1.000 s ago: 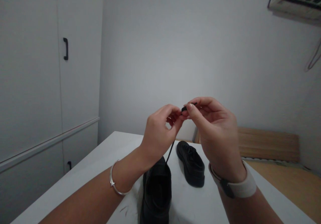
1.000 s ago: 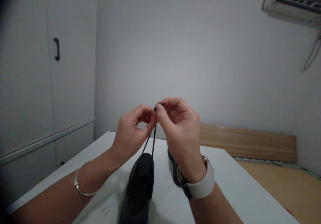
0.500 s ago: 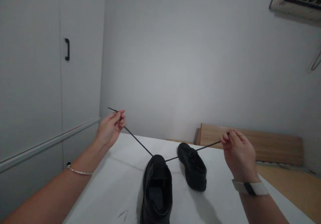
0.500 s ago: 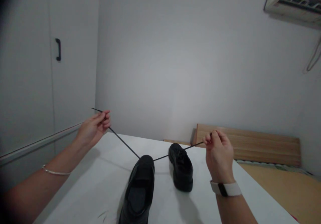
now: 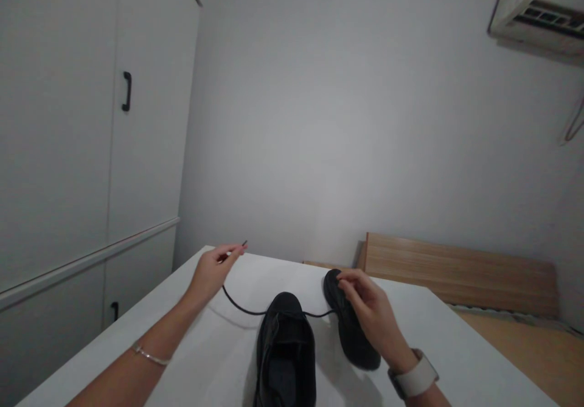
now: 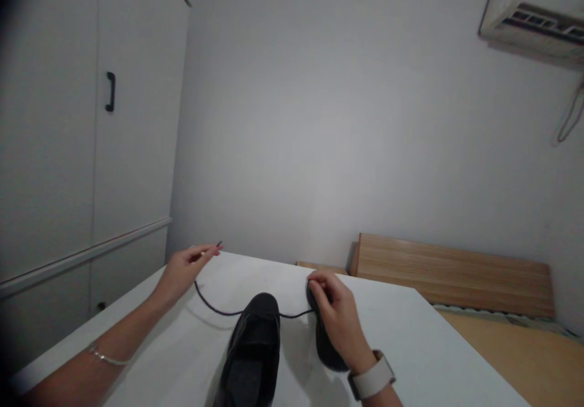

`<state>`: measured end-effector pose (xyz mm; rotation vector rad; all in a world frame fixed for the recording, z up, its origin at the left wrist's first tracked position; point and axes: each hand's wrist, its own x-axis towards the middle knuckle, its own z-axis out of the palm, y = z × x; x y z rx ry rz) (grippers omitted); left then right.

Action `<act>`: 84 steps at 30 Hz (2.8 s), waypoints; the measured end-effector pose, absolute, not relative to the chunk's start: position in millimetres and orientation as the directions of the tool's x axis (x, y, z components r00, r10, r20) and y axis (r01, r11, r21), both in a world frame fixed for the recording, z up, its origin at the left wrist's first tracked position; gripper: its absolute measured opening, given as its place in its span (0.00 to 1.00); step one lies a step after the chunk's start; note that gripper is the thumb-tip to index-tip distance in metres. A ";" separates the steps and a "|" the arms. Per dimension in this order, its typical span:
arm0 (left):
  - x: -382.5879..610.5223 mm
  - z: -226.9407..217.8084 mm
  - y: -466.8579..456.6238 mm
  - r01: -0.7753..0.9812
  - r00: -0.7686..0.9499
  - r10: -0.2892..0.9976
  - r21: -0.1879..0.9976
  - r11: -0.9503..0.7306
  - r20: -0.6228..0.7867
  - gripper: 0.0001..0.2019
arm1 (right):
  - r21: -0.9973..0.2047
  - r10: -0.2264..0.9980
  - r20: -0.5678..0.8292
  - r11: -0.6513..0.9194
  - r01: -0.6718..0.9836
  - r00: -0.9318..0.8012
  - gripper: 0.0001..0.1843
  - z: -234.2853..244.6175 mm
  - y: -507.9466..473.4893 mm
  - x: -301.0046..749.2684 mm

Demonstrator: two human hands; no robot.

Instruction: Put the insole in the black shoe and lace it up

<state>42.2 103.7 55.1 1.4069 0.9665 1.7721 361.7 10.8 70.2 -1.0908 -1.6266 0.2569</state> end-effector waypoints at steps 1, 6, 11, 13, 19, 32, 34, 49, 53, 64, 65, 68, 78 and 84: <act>49.3 53.8 99.8 0.003 -0.111 0.843 0.849 -0.529 0.526 0.09 | -0.640 0.772 0.633 0.559 0.527 -0.049 0.10 66.4 13.0 351.0; 67.7 35.8 72.4 0.340 0.417 0.772 0.705 -0.622 0.480 0.12 | -0.696 0.849 0.504 0.509 0.506 -0.160 0.13 28.6 20.0 334.6; 72.3 24.7 55.2 0.496 0.531 0.709 0.509 -0.704 0.463 0.07 | -0.784 0.911 0.368 0.412 0.465 -0.186 0.12 5.6 19.2 336.6; 73.5 23.8 52.8 0.517 0.551 0.687 0.453 -0.726 0.473 0.06 | -0.757 0.906 0.374 0.421 0.499 -0.198 0.12 4.4 18.4 334.4; 74.5 24.1 52.4 0.537 0.595 0.660 0.384 -0.751 0.459 0.06 | -0.682 0.894 0.385 0.442 0.583 -0.228 0.11 7.1 17.7 331.2; 76.2 20.9 52.6 0.585 0.595 0.661 0.318 -0.746 0.457 0.05 | -0.670 0.897 0.376 0.437 0.600 -0.233 0.11 4.9 18.2 331.7; 76.7 19.3 52.4 0.594 0.599 0.653 0.289 -0.750 0.463 0.06 | -0.672 0.896 0.381 0.438 0.598 -0.228 0.11 3.8 17.8 331.1; 77.6 13.2 52.9 0.606 0.616 0.612 0.199 -0.771 0.497 0.05 | -0.636 0.887 0.388 0.455 0.623 -0.252 0.09 -4.3 19.9 334.2; 77.5 14.5 52.6 0.608 0.624 0.603 0.177 -0.774 0.496 0.05 | -0.603 0.888 0.379 0.450 0.659 -0.259 0.08 -5.1 19.7 335.0; 77.4 14.3 52.7 0.641 0.644 0.602 0.096 -0.762 0.472 0.05 | -0.565 0.896 0.380 0.422 0.709 -0.231 0.09 1.9 13.6 330.1; 77.5 14.1 52.4 0.643 0.643 0.604 0.097 -0.760 0.471 0.06 | -0.558 0.896 0.380 0.420 0.716 -0.229 0.09 1.6 13.6 330.1; 77.6 13.2 52.4 0.649 0.639 0.609 0.096 -0.754 0.470 0.06 | -0.546 0.902 0.371 0.406 0.733 -0.223 0.09 -0.5 14.7 330.4; 78.3 12.7 53.0 0.575 0.614 0.578 0.197 -0.794 0.538 0.06 | -0.607 0.899 0.387 0.417 0.676 -0.206 0.09 0.4 13.9 328.0; 78.7 17.7 50.1 0.514 0.593 0.567 0.274 -0.813 0.571 0.07 | -0.616 0.884 0.407 0.452 0.645 -0.230 0.09 3.1 11.1 327.6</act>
